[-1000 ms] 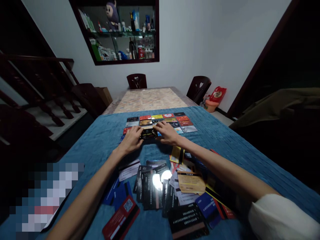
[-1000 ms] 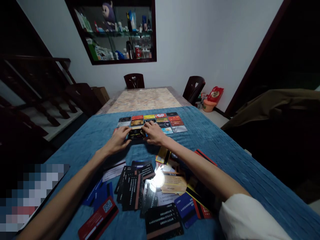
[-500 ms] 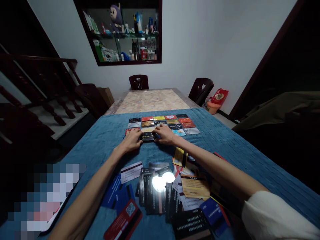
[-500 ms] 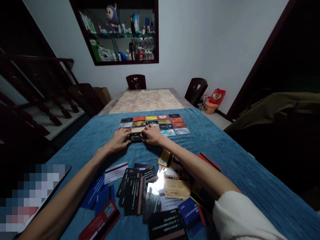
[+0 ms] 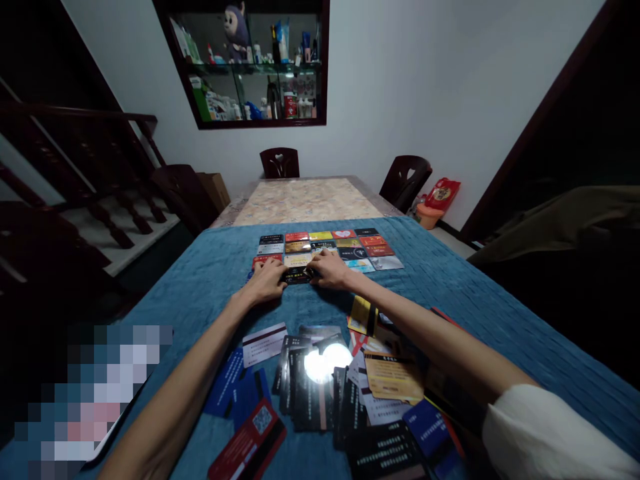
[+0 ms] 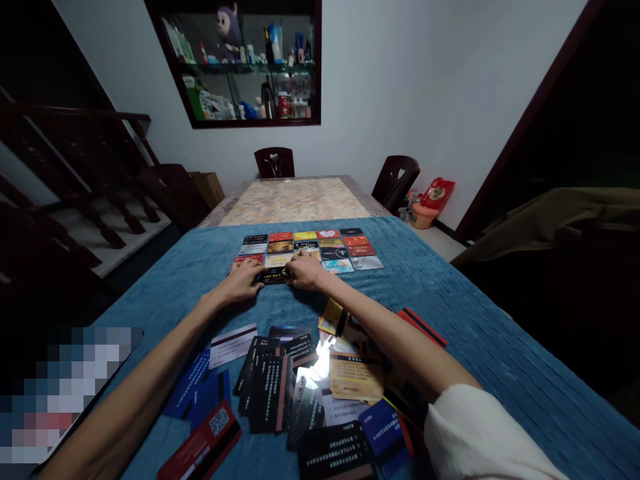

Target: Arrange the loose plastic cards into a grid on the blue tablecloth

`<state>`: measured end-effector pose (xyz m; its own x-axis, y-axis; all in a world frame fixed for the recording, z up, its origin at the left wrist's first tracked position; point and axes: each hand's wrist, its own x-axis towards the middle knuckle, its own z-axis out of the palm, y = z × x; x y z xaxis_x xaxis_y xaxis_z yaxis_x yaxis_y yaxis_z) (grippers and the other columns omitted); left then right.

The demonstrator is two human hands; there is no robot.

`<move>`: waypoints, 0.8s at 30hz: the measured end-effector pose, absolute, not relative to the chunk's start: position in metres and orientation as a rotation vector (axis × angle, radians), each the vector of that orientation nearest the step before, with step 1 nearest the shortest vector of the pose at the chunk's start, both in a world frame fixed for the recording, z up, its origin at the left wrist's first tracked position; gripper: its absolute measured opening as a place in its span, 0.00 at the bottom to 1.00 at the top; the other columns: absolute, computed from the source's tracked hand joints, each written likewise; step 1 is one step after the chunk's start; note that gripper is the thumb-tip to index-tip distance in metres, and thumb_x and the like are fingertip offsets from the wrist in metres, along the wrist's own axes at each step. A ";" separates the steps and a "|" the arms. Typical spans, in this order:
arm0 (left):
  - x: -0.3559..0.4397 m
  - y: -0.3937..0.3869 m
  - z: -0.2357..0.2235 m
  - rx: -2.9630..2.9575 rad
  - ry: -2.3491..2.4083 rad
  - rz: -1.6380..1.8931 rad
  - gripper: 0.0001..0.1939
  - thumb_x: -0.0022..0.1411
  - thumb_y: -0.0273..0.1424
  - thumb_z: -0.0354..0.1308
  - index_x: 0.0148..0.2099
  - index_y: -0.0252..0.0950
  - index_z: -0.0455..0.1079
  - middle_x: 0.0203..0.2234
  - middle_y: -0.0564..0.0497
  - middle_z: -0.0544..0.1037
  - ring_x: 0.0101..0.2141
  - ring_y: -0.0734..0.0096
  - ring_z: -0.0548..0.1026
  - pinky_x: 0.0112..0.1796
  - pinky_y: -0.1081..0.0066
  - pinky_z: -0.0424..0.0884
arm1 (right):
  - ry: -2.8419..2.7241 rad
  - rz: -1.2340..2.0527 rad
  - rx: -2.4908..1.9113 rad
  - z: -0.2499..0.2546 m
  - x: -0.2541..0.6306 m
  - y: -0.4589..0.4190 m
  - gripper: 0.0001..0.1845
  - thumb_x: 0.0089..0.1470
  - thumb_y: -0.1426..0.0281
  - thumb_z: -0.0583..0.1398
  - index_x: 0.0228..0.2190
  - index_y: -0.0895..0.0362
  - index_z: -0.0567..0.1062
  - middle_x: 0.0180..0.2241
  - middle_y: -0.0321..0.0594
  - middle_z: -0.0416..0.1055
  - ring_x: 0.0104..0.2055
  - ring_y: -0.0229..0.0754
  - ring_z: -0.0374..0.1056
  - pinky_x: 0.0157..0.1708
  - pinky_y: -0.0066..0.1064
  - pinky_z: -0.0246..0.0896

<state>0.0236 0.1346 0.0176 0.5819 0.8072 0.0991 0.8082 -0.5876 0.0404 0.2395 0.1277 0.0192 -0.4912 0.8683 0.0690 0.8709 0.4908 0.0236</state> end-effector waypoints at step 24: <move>0.021 0.140 0.011 -2.799 -1.419 -0.229 0.17 0.58 0.29 0.55 0.50 0.39 0.72 0.47 0.40 0.75 0.53 0.48 0.65 0.51 0.44 0.61 | -2.633 -0.039 -1.588 0.024 0.238 0.125 0.15 0.53 0.62 0.63 0.44 0.49 0.80 0.48 0.45 0.73 0.54 0.56 0.60 0.46 0.40 0.54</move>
<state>0.0214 0.1404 0.0112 0.5824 0.8029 0.1272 0.8022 -0.5930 0.0700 0.2377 0.1249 0.0240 -0.4650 0.8825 0.0704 0.8842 0.4669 -0.0130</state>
